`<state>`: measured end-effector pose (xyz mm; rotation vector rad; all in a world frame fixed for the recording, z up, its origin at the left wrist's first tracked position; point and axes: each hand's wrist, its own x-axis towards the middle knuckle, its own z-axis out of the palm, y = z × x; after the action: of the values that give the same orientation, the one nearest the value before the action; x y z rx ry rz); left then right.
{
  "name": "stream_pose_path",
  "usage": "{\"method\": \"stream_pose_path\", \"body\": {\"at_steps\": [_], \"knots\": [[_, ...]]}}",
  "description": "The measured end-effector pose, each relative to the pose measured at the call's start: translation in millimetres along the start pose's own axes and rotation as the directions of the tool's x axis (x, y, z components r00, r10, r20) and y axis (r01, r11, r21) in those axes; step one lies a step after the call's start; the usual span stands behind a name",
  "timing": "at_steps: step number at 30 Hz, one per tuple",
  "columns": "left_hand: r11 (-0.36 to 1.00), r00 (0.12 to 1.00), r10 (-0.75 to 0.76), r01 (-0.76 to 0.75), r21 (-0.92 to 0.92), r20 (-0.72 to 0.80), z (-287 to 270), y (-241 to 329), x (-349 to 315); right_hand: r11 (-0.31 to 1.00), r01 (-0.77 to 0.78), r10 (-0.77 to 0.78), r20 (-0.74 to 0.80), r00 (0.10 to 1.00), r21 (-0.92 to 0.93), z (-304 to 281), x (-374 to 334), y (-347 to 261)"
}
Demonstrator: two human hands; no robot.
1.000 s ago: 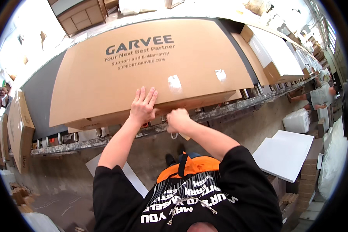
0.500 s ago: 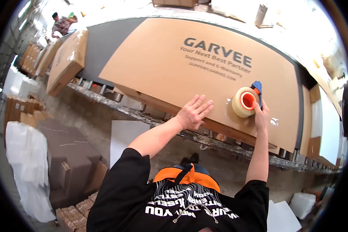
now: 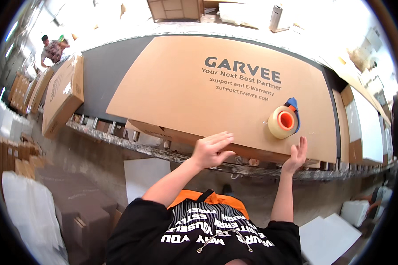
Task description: The person tapes a large cardboard box along its seams using a handheld tape dispenser, then picks up a large white panel and places it into an open box on a conveyor belt.
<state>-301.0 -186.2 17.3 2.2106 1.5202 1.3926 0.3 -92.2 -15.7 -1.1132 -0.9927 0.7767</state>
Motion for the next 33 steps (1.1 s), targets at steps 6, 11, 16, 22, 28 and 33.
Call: {"method": "stream_pose_path", "body": {"at_steps": [6, 11, 16, 22, 28, 33], "knots": [[0.774, 0.540, -0.585, 0.596, -0.216, -0.606, -192.3, -127.9, -110.2, 0.747, 0.377, -0.282, 0.252, 0.926, -0.547, 49.7, -169.7, -21.0], [0.386, 0.471, -0.882, 0.744, -0.545, 0.018, -250.9, -188.8, -111.7, 0.723, 0.657, -0.447, 0.581, 0.680, -0.214, 202.2, -244.6, -49.5], [0.650, 0.692, -0.712, 0.591, -0.478, -0.114, -224.5, -195.6, -95.2, 0.564, 0.798, -0.446, 0.734, 0.512, -0.214, 290.7, -286.4, -41.3], [0.684, 0.698, -0.693, 0.557, -0.471, -0.180, -186.5, -221.3, -97.8, 0.365, 0.824, -0.224, 0.818, 0.530, -0.434, 323.9, -291.9, -18.3], [0.765, 0.741, -0.624, 0.644, -0.002, -0.248, -153.2, -290.5, -138.8, 0.259, 0.844, -0.098, 0.857, 0.507, -0.469, 345.3, -292.9, -16.5], [0.874, 0.801, -0.445, 0.486, 0.000, -0.401, -162.5, -259.3, -124.5, 0.580, 0.727, 0.133, 0.923, 0.361, -0.367, 333.1, -298.2, -51.6]]}}
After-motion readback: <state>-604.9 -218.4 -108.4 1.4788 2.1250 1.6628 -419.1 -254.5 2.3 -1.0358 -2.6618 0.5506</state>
